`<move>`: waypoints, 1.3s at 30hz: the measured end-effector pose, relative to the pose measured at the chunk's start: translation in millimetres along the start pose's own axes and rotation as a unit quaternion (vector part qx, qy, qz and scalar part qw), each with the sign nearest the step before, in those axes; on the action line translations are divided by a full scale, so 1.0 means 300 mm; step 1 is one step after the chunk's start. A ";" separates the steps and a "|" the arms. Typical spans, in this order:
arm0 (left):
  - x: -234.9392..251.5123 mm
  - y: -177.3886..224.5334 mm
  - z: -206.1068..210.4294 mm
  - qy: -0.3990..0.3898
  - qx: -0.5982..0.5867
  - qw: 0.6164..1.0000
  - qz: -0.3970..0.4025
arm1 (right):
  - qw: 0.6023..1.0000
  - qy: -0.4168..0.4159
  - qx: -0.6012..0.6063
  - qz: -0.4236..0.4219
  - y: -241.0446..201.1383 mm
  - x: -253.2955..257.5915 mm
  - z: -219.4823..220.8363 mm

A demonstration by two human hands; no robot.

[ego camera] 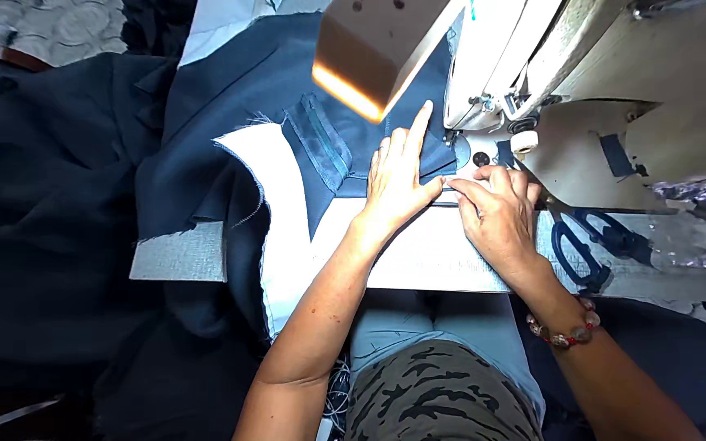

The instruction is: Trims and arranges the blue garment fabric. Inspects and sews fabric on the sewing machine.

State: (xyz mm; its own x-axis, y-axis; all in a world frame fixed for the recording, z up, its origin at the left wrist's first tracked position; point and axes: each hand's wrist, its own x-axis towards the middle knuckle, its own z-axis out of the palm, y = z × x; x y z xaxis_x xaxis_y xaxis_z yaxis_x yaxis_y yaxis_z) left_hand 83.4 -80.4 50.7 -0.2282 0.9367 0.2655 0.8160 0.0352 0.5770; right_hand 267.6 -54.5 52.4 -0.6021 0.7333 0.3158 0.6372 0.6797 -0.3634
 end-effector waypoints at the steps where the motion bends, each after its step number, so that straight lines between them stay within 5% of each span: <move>1: -0.002 -0.003 0.002 0.010 -0.012 1.000 0.002 | 1.000 0.003 0.000 -0.001 0.001 -0.001 0.004; 5: -0.007 -0.010 0.002 0.060 -0.088 0.994 0.015 | 1.000 0.007 0.005 0.000 0.000 -0.004 0.009; 13: -0.009 0.029 -0.076 0.017 -0.172 0.985 -0.012 | 0.999 0.017 0.040 0.009 0.011 -0.013 0.002; 39: -0.036 0.055 -0.110 0.046 -0.192 0.980 -0.025 | 0.999 -0.005 0.005 -0.040 0.038 0.000 -0.004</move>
State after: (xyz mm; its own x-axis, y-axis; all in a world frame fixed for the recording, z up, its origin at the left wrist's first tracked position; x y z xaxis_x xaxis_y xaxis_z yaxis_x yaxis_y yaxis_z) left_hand 81.8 -101.4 83.0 -0.3239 0.9008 0.2890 0.5470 -0.0709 0.8341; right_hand 275.3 -46.7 49.2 -0.6556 0.6770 0.3344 0.5822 0.7353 -0.3470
